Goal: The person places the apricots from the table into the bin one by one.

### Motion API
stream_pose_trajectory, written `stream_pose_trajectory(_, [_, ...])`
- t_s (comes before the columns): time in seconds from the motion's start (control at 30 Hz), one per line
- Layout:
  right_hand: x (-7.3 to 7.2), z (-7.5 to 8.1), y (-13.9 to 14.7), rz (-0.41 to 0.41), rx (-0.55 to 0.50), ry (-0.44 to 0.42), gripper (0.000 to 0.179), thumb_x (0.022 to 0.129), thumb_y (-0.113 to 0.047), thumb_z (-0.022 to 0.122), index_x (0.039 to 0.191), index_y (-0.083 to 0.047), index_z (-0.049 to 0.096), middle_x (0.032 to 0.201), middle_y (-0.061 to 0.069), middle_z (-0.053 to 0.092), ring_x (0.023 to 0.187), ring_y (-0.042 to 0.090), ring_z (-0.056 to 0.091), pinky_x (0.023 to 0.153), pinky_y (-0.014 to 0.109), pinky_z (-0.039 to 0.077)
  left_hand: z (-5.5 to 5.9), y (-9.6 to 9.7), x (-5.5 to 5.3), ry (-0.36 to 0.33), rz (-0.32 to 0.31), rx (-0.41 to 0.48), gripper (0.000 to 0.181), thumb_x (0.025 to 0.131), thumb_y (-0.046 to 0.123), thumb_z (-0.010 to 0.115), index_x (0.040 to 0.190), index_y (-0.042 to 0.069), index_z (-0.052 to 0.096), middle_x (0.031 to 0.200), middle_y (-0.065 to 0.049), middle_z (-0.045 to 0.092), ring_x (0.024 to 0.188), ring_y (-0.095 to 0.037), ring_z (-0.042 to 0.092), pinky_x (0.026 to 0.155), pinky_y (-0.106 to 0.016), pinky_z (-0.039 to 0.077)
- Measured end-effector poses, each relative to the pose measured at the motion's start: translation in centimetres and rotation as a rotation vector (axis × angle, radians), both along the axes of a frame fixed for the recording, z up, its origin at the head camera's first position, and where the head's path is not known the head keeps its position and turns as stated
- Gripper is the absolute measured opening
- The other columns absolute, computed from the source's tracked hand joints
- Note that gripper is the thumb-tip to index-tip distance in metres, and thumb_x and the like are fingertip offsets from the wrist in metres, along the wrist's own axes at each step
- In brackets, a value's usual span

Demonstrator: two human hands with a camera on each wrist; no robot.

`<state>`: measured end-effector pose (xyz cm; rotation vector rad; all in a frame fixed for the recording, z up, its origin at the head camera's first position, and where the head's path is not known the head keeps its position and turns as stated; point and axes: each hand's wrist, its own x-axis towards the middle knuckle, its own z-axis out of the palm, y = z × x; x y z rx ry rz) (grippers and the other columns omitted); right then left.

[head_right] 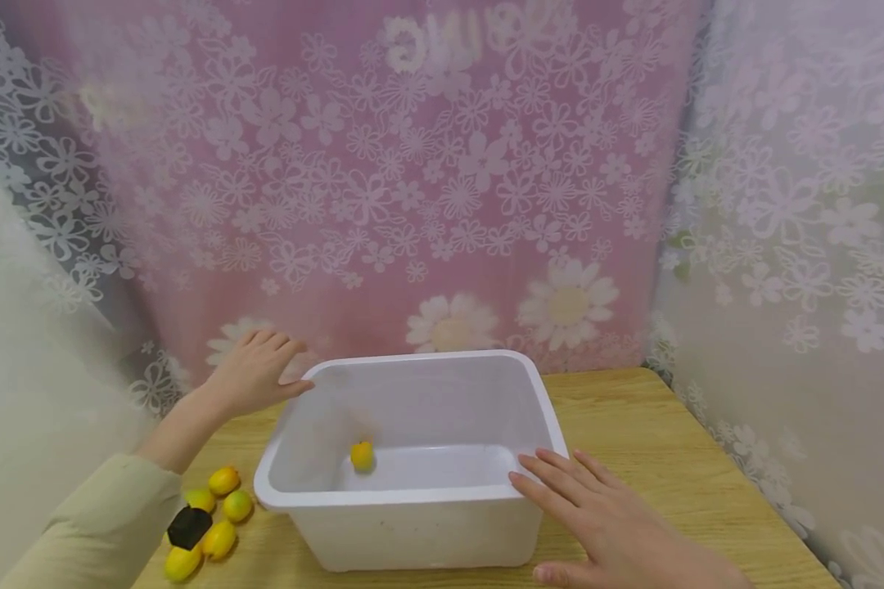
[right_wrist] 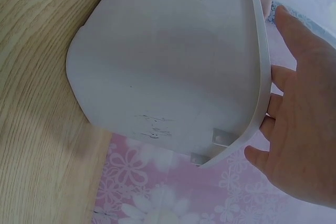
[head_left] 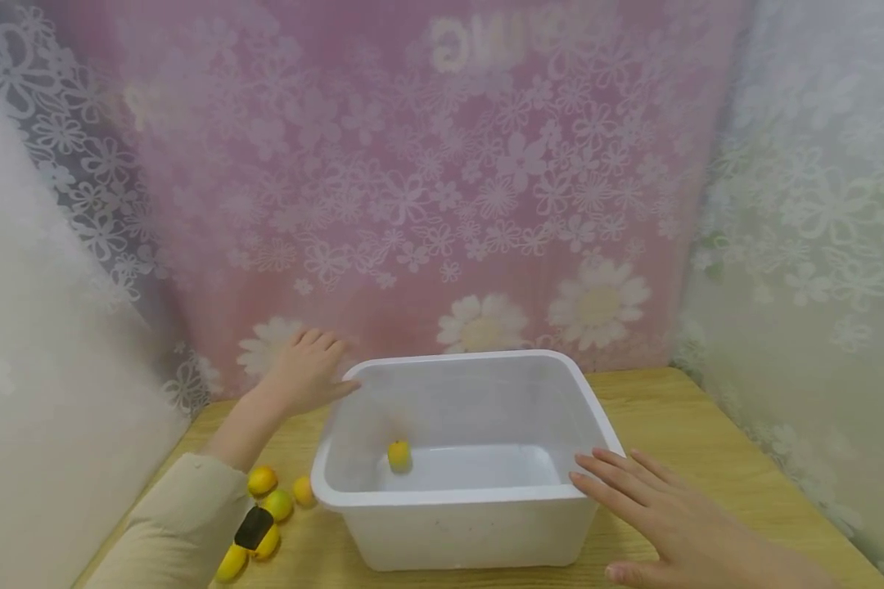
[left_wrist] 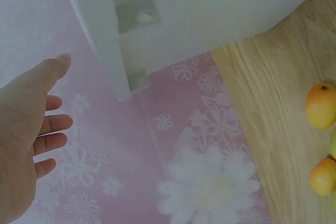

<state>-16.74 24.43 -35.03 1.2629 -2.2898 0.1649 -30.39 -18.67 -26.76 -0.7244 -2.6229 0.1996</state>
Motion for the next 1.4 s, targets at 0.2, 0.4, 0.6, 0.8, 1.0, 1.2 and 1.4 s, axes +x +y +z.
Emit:
stream_pose_trajectory(0.2, [0.0, 0.0, 0.2, 0.005, 0.007, 0.016, 0.082, 0.079, -0.049, 0.068, 0.141, -0.005, 0.038, 0.150, 0.005, 0.031, 0.141, 0.013, 0.017, 0.113, 0.023, -0.001, -1.0, -1.9, 0.7, -0.009, 0.035, 0.057, 0.049, 0.084, 0.040, 0.064, 0.114, 0.002, 0.059, 0.110, -0.016, 0.060, 0.107, -0.037, 0.052, 0.095, -0.053, 0.036])
stream_pose_trajectory(0.4, [-0.1, 0.0, 0.2, 0.017, -0.008, 0.028, 0.082, 0.079, -0.048, 0.068, 0.141, -0.004, 0.039, 0.149, 0.007, 0.033, 0.140, 0.014, 0.020, 0.114, 0.023, 0.001, -2.5, -4.3, 1.5, -0.006, 0.085, 0.090, 0.049, 0.083, 0.040, 0.066, 0.112, 0.001, 0.059, 0.106, -0.017, 0.061, 0.103, -0.037, 0.053, 0.093, -0.054, 0.037])
stream_pose_trajectory(0.6, [0.2, 0.3, 0.2, -0.028, 0.030, -0.003, 0.083, 0.079, -0.047, 0.068, 0.143, -0.007, 0.035, 0.150, 0.006, 0.030, 0.142, 0.013, 0.014, 0.113, 0.022, -0.002, -4.4, -6.0, 1.9, 0.008, 0.107, 0.111, 0.047, 0.082, 0.039, 0.067, 0.107, 0.000, 0.059, 0.102, -0.016, 0.062, 0.098, -0.037, 0.053, 0.089, -0.055, 0.039])
stream_pose_trajectory(0.8, [0.0, 0.2, 0.2, 0.007, 0.009, 0.025, 0.081, 0.079, -0.046, 0.069, 0.141, -0.004, 0.038, 0.149, 0.008, 0.033, 0.140, 0.015, 0.019, 0.113, 0.023, 0.000, -6.8, -7.0, 2.4, -0.030, 0.119, 0.144, 0.053, 0.081, 0.038, 0.068, 0.112, -0.003, 0.057, 0.108, -0.020, 0.061, 0.103, -0.040, 0.053, 0.090, -0.058, 0.039])
stream_pose_trajectory(1.0, [-0.2, 0.0, 0.0, 0.031, -0.026, 0.060, 0.078, 0.080, -0.049, 0.067, 0.138, -0.002, 0.043, 0.144, 0.012, 0.040, 0.138, 0.017, 0.026, 0.114, 0.025, 0.003, -9.0, -7.4, 2.7, -0.053, 0.135, 0.138, 0.058, 0.079, 0.041, 0.070, 0.114, -0.003, 0.056, 0.112, -0.021, 0.060, 0.105, -0.040, 0.053, 0.091, -0.059, 0.039])
stream_pose_trajectory(1.2, [-0.2, -0.1, 0.0, 0.026, -0.013, 0.065, 0.078, 0.082, -0.051, 0.064, 0.139, -0.003, 0.042, 0.145, 0.011, 0.039, 0.139, 0.017, 0.025, 0.114, 0.025, 0.002, -11.6, -7.8, 2.7, -0.055, 0.145, 0.115, 0.064, 0.076, 0.045, 0.071, 0.116, -0.002, 0.056, 0.114, -0.021, 0.058, 0.108, -0.041, 0.052, 0.093, -0.058, 0.038])
stream_pose_trajectory(1.4, [-0.3, 0.1, -0.2, 0.040, -0.012, 0.063, 0.079, 0.081, -0.051, 0.064, 0.140, -0.003, 0.041, 0.144, 0.014, 0.040, 0.139, 0.018, 0.024, 0.114, 0.026, 0.002, -13.7, -8.1, 2.8, -0.099, 0.172, 0.114, 0.066, 0.076, 0.049, 0.070, 0.115, -0.003, 0.056, 0.114, -0.021, 0.058, 0.108, -0.041, 0.052, 0.096, -0.057, 0.037])
